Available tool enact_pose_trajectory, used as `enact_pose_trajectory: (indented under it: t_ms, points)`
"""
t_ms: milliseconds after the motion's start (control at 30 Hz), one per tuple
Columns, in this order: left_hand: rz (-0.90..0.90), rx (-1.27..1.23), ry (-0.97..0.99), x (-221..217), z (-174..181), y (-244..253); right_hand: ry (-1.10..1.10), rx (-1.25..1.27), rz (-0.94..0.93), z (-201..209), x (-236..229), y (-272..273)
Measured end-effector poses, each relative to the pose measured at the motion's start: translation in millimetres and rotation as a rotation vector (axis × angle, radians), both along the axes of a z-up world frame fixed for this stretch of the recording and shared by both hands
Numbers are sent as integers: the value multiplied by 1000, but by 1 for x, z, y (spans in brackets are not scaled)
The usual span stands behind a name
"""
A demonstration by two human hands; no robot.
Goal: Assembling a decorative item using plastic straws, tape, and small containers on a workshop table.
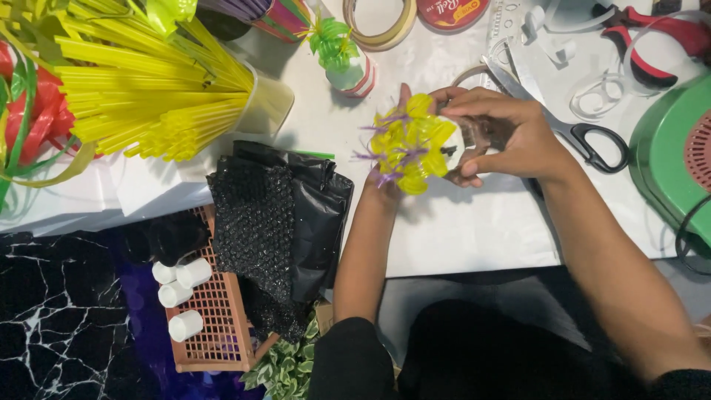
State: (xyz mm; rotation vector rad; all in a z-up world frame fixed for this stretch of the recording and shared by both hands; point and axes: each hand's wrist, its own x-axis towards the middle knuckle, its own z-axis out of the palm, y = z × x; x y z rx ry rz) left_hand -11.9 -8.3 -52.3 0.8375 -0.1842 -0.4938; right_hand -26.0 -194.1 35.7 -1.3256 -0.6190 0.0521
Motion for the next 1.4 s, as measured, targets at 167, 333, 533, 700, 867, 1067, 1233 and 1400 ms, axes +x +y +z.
enact_pose_trajectory:
  t_ms: [167,333,533,700,867,1067,1233,1400]
  points:
    - [205,65,-175,-8,-4,-2,-29,72,-137,-39,5,-12]
    - [417,134,-342,-23,1,-3,-119,-42,-456,-40,-6,-2]
    - [569,527,-359,-29,37,-21,-25,-110,-459,-30,-12,7]
    - [572,428,-221,-28,39,-20,-53,-184,-408,-28,-11,5]
    - [572,432,-207,-28,45,-18,0,-174,-296,-27,-8,-2]
    - [569,506,-331,-29,50,-17,-85,-251,-321,-16,-9,3]
    - [580,582,-403,-29,71,-19,-171,-327,-380,-22,-7,6]
    - [662,727,-500,-29,67,-20,-370,-366,-457,-12,-6,11]
